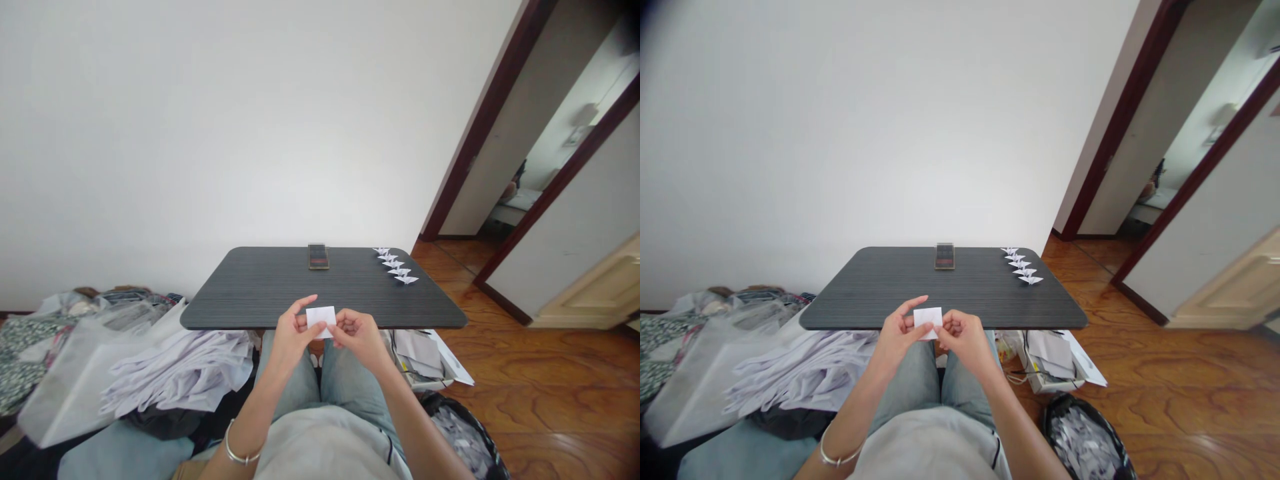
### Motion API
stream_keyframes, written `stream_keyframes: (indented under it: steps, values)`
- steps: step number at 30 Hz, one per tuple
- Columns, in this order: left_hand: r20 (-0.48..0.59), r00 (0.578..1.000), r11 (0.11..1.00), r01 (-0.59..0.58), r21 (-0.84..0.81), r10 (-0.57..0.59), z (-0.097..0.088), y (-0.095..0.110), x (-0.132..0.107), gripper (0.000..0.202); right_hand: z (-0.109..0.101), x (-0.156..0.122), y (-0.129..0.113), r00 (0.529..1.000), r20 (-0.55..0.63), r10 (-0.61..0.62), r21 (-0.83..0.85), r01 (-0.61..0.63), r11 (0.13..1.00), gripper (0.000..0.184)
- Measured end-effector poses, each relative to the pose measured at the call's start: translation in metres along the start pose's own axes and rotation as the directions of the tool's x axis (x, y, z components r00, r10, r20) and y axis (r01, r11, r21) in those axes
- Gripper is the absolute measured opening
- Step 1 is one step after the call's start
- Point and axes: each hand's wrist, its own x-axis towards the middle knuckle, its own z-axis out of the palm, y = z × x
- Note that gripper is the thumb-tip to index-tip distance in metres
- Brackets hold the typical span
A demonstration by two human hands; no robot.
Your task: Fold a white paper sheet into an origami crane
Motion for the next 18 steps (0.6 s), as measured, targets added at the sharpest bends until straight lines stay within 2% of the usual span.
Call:
stream_keyframes:
  steps: [4,8,13,18]
  values:
    - [0.006,1.0,1.0,-0.013,0.013,0.013,0.0,-0.002,0.0,0.073,0.0,0.0,-0.003,0.999,-0.002,0.037,-0.005,-0.037,0.999,0.02]
    - [0.033,0.999,1.0,-0.008,0.02,0.007,-0.002,-0.004,0.0,0.073,-0.004,0.0,-0.005,0.993,0.065,0.1,0.018,-0.101,0.995,0.02]
    - [0.034,0.999,1.0,0.007,0.011,-0.007,-0.006,-0.006,0.001,0.077,-0.011,0.001,0.001,0.984,0.156,0.086,0.014,-0.09,0.996,0.027]
    - [0.036,0.999,1.0,0.004,0.017,-0.004,-0.008,-0.007,0.004,0.081,-0.013,0.002,0.005,0.982,0.173,0.081,-0.002,-0.082,0.997,0.029]
